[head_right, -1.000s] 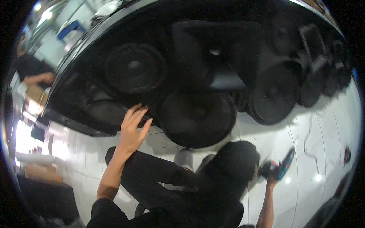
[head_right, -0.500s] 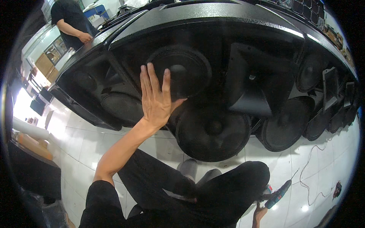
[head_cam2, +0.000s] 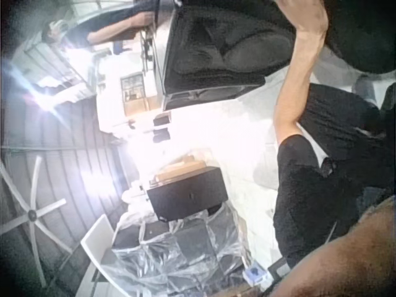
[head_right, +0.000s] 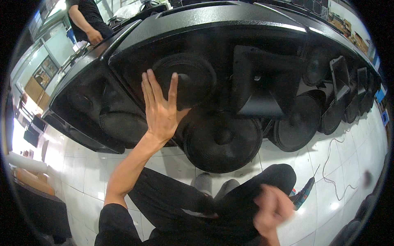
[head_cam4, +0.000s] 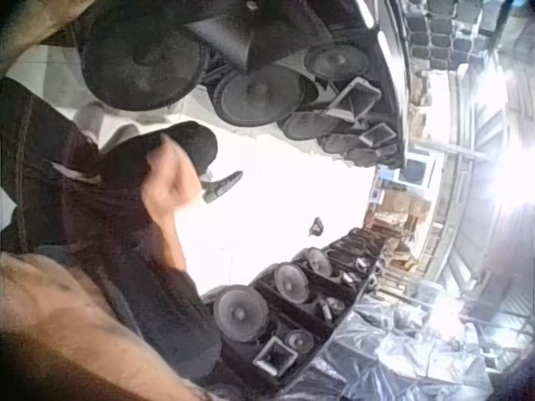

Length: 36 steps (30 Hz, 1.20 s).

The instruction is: The person sits on the floor and uses a cordless drill to fasten screws into speaker cabinets. They repeatedly pick screws from a small box, align the drill, and drive screws into the speaker frames and cones.

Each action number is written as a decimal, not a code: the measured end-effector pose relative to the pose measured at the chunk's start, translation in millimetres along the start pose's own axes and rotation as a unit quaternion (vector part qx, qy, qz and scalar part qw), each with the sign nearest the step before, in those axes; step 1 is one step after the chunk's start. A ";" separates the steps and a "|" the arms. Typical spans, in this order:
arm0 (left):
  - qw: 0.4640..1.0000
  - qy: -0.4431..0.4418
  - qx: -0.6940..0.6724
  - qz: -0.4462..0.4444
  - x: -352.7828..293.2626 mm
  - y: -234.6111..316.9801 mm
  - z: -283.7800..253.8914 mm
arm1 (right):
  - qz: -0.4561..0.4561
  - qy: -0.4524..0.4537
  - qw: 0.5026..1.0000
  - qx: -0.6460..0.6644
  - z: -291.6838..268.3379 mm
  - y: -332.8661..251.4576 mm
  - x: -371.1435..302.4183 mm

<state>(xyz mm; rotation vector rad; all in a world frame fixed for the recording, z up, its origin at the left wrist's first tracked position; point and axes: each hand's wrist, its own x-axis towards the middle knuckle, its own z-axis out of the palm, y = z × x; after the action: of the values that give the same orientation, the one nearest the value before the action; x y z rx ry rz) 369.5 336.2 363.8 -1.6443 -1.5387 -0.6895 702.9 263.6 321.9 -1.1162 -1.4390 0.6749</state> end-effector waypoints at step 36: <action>0.996 -0.035 0.076 -0.034 0.8 -0.9 4.8 | 0.119 0.249 0.916 -0.291 -240.8 214.7 -2.6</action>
<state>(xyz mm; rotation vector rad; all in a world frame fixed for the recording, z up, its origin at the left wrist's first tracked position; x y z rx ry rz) 368.2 340.6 361.9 -1.5233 -1.6604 -0.5412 989.6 299.5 178.3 -1.7986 -1.0820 0.0814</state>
